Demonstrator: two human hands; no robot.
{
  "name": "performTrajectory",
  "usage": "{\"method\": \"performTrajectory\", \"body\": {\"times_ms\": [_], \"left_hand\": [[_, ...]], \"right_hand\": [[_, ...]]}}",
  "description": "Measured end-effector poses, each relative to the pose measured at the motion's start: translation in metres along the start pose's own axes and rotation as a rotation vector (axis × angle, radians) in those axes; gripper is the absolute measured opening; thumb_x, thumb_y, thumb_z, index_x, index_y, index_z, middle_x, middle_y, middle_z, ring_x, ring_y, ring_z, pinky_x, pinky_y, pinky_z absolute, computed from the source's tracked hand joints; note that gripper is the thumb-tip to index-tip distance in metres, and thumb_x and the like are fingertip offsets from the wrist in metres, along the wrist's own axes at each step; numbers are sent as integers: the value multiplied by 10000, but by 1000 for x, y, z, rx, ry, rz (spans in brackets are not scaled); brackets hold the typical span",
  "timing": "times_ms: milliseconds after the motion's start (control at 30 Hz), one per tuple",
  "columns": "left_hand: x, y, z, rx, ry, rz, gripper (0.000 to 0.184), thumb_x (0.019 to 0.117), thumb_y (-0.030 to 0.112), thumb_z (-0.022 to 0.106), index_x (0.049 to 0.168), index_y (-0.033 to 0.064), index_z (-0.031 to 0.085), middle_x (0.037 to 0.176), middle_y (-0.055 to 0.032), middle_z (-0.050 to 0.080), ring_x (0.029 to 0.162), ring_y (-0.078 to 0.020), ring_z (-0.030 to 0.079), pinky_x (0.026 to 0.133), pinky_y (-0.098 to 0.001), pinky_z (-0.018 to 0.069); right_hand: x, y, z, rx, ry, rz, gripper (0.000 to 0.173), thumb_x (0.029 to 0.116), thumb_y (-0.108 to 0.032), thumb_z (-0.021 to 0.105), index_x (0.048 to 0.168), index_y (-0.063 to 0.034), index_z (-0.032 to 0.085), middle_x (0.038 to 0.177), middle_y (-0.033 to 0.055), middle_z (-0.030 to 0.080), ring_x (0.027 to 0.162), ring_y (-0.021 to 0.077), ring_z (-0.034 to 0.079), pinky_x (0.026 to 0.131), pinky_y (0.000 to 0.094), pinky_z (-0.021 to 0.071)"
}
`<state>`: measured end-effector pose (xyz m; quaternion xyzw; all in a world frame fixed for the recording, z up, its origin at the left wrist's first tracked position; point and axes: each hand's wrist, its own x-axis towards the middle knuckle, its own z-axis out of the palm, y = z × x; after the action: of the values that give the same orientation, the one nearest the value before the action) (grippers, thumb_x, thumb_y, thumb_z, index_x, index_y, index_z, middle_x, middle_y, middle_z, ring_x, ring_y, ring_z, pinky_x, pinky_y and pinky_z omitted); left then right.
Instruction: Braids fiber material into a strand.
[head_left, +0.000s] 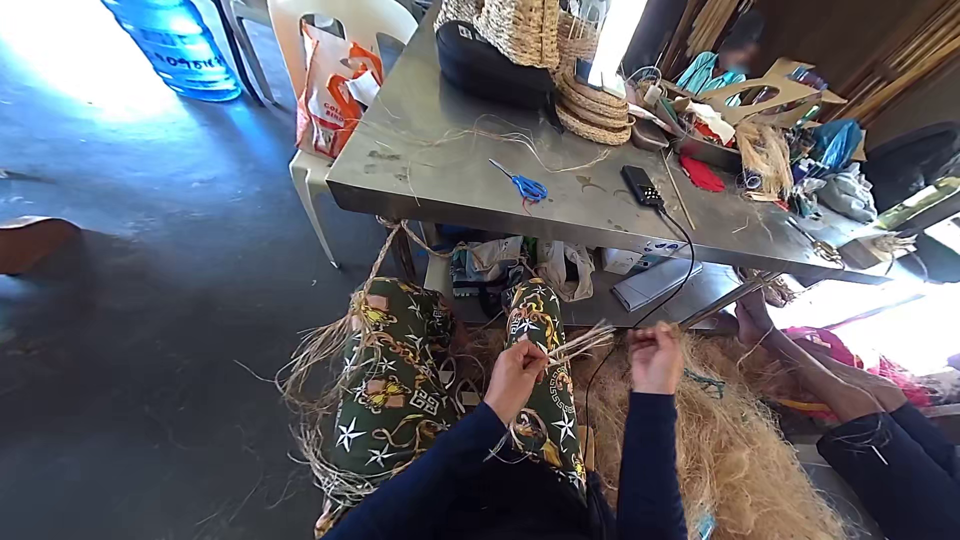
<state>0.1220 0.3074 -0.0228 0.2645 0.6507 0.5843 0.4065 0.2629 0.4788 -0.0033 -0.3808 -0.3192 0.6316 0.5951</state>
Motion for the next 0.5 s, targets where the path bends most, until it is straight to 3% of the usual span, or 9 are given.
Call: {"method": "performTrajectory", "body": {"times_ms": [100, 167, 267, 333, 400, 500], "left_hand": [[1, 6, -1, -90, 21, -23, 12, 1007, 6, 590, 1017, 3, 596, 727, 24, 589, 565, -7, 516, 522, -153, 412], [3, 7, 2, -150, 16, -4, 14, 1011, 7, 582, 1011, 12, 595, 727, 33, 590, 566, -2, 516, 526, -143, 414], [4, 6, 8, -228, -20, 18, 29, 1014, 1, 571, 1001, 23, 586, 712, 43, 595, 545, 5, 508, 509, -137, 406], [5, 5, 11, -236, -37, 28, 14, 1010, 12, 589, 999, 20, 590, 699, 42, 607, 535, 3, 499, 503, -147, 396], [4, 6, 12, -223, -48, 36, 14, 1001, 15, 607, 1003, 23, 595, 726, 42, 630, 570, 1, 538, 543, -159, 440], [3, 6, 15, -230, -42, 55, 41, 980, -16, 609, 994, 22, 602, 746, 40, 638, 588, -1, 554, 559, -162, 455]], "right_hand": [[17, -24, -18, -97, 84, -23, 303, 1134, -316, 355, 1213, -70, 513, 828, 8, 660, 694, 135, 681, 691, 326, 604], [4, -23, -25, -264, -16, 48, 444, 1135, -406, 268, 1217, -60, 534, 867, 17, 699, 737, 139, 700, 679, 325, 597], [-34, -6, -31, -573, -455, 294, 454, 1120, -288, 283, 1225, 12, 607, 978, 67, 720, 869, 156, 694, 770, 344, 580], [-58, 6, -24, -627, -708, 403, 342, 1033, -184, 490, 1256, 41, 620, 1061, 96, 728, 946, 153, 698, 813, 335, 586], [-77, 19, -12, -528, -719, 400, 238, 957, -86, 602, 1155, 39, 641, 990, 69, 718, 883, 110, 685, 780, 286, 585], [-85, 34, 4, -323, -550, 330, 96, 952, 18, 607, 1016, 46, 673, 818, 54, 709, 721, 88, 673, 714, 262, 595]]}}
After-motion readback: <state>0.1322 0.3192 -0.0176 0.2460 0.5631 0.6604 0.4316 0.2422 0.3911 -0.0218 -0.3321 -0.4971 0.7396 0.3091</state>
